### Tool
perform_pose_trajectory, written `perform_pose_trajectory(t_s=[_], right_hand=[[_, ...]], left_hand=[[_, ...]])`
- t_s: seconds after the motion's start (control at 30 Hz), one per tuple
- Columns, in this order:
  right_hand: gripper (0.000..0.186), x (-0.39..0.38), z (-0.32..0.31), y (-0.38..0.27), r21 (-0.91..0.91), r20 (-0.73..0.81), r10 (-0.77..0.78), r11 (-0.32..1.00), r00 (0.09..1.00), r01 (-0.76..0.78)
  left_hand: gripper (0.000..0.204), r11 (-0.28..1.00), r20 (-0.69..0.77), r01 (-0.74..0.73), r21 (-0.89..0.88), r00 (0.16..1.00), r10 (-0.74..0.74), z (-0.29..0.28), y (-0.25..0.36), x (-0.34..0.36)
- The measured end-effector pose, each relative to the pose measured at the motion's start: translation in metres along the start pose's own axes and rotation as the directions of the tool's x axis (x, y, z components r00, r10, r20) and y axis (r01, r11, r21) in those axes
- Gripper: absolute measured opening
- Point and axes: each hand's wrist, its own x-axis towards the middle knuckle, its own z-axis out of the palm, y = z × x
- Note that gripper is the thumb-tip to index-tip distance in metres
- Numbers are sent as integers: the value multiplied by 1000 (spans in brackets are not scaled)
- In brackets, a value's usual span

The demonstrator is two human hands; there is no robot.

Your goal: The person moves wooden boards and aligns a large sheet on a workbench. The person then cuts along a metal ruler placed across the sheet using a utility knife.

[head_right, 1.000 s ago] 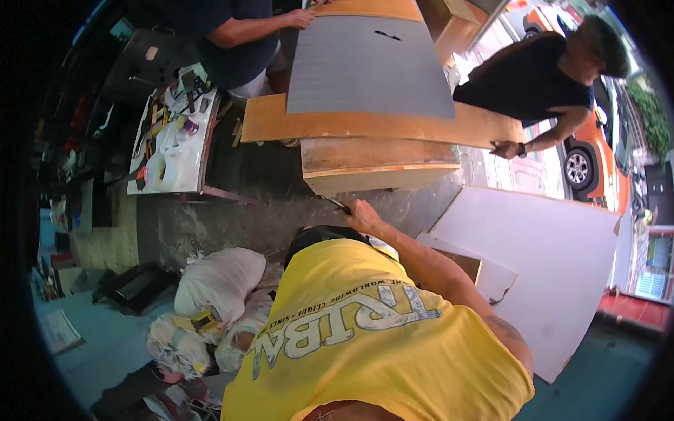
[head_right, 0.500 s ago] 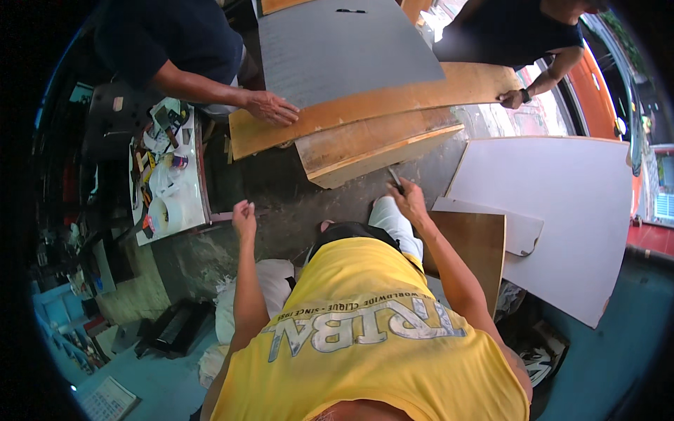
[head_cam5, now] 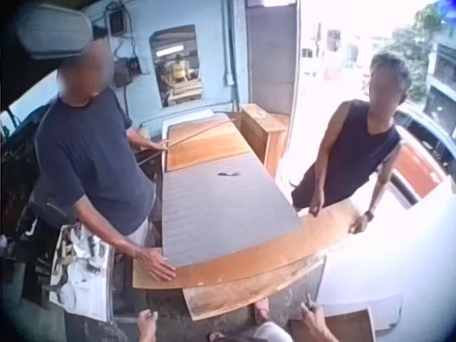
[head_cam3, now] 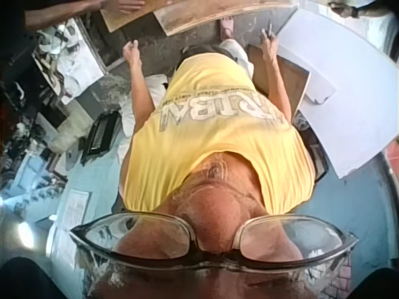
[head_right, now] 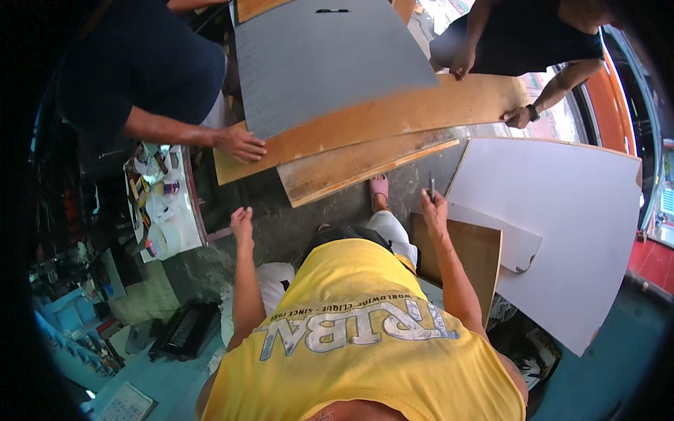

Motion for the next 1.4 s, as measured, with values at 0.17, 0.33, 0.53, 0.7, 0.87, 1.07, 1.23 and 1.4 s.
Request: perform_pose_trajectory(t_s=[0.17, 0.33, 0.53, 0.7, 0.87, 1.07, 1.23, 1.4], right_hand=[[27, 103, -53, -15, 306, -319, 197, 947, 927, -96], [51, 229, -88, -24, 531, -477, 246, 846, 844, 53], [52, 246, -84, -34, 489, -533, 175, 862, 828, 133], [62, 256, -109, -14, 435, -474, -25, 863, 880, 258], [60, 212, -106, -19, 435, -344, -153, 848, 926, 302], [54, 72, -125, -2, 350, -418, -107, 897, 902, 268], [47, 21, -128, -3, -117, -303, -77, 992, 950, 44], [35, 12, -117, 19, -754, -328, -259, 651, 909, -86]], left_hand=[[78, 950, -99, 313, -1, 945, -311, -2, 67, 59], [77, 961, -78, 237, 145, 971, -228, -31, 75, 140], [88, 918, -129, 351, 183, 935, -331, 28, 107, 136], [92, 952, -209, 296, 74, 938, -275, 30, 101, 119], [89, 920, -486, 188, 345, 874, 4, -36, -11, 66], [83, 927, -504, 179, 328, 863, 12, -135, -93, -75], [71, 556, -397, 482, 677, 876, -275, -230, -145, -138], [69, 493, -335, 478, 727, 873, -354, -250, -164, -136]])
